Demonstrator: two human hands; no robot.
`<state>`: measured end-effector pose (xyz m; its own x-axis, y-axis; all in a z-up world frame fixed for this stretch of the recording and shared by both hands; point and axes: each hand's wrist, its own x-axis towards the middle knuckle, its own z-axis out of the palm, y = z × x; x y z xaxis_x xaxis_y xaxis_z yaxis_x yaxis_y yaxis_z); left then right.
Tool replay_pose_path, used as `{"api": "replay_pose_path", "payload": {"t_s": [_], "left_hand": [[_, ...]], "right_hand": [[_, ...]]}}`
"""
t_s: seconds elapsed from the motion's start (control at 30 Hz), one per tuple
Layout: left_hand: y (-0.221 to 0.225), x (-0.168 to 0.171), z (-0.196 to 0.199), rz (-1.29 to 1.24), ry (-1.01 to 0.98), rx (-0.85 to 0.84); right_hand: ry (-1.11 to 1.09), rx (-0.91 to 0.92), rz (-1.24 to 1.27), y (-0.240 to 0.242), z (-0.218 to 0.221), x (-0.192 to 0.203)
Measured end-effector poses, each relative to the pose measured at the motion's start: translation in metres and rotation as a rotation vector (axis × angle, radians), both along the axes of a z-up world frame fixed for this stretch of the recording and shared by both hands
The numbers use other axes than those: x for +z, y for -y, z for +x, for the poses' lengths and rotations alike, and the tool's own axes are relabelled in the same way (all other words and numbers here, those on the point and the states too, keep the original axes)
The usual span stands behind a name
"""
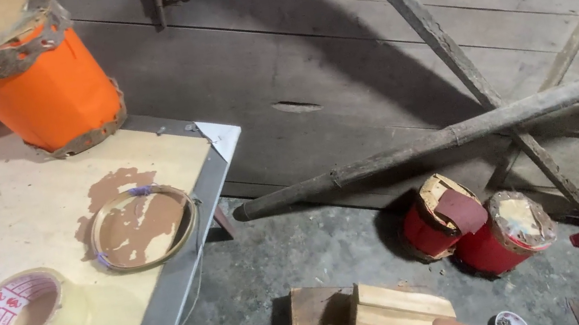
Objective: Assembling wooden slats into a drum frame using a hammer and nails, followed by sanding the exterior surface for a smooth finish.
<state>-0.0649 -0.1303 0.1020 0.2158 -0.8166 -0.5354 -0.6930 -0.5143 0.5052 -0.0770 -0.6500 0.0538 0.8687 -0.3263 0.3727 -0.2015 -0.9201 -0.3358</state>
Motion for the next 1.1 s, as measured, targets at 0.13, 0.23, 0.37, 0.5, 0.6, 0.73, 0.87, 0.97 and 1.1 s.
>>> {"api": "replay_pose_path", "payload": {"t_s": [0.13, 0.23, 0.37, 0.5, 0.6, 0.73, 0.87, 0.97, 1.1], "left_hand": [[0.003, 0.001, 0.0, 0.036, 0.019, 0.001], [0.004, -0.001, -0.005, 0.059, 0.031, -0.048], [0.007, 0.0, -0.009, 0.101, 0.047, -0.125], [0.008, 0.0, -0.01, 0.139, 0.071, -0.167], [0.01, -0.01, -0.007, 0.114, 0.095, -0.165], [0.017, -0.021, 0.006, 0.083, 0.107, -0.186], [-0.013, 0.036, 0.018, 0.029, 0.067, 0.043], [-0.033, 0.071, 0.012, 0.009, 0.042, 0.147], [-0.033, 0.036, 0.023, 0.069, 0.062, 0.243]], "right_hand": [[-0.165, -0.011, -0.07, 0.011, -0.007, -0.01], [-0.294, -0.066, -0.11, 0.016, -0.05, -0.029], [-0.484, -0.16, -0.143, -0.03, -0.136, -0.036], [-0.247, -0.323, -0.406, -0.191, -0.183, 0.026], [-0.36, -0.404, -0.455, -0.197, -0.201, 0.041], [-0.511, -0.503, -0.351, -0.217, -0.214, 0.082], [-0.558, -0.609, -0.214, -0.227, -0.233, 0.108], [-0.572, -0.664, -0.179, -0.222, -0.254, 0.116], [-0.545, -0.698, -0.183, -0.206, -0.279, 0.111]]}}
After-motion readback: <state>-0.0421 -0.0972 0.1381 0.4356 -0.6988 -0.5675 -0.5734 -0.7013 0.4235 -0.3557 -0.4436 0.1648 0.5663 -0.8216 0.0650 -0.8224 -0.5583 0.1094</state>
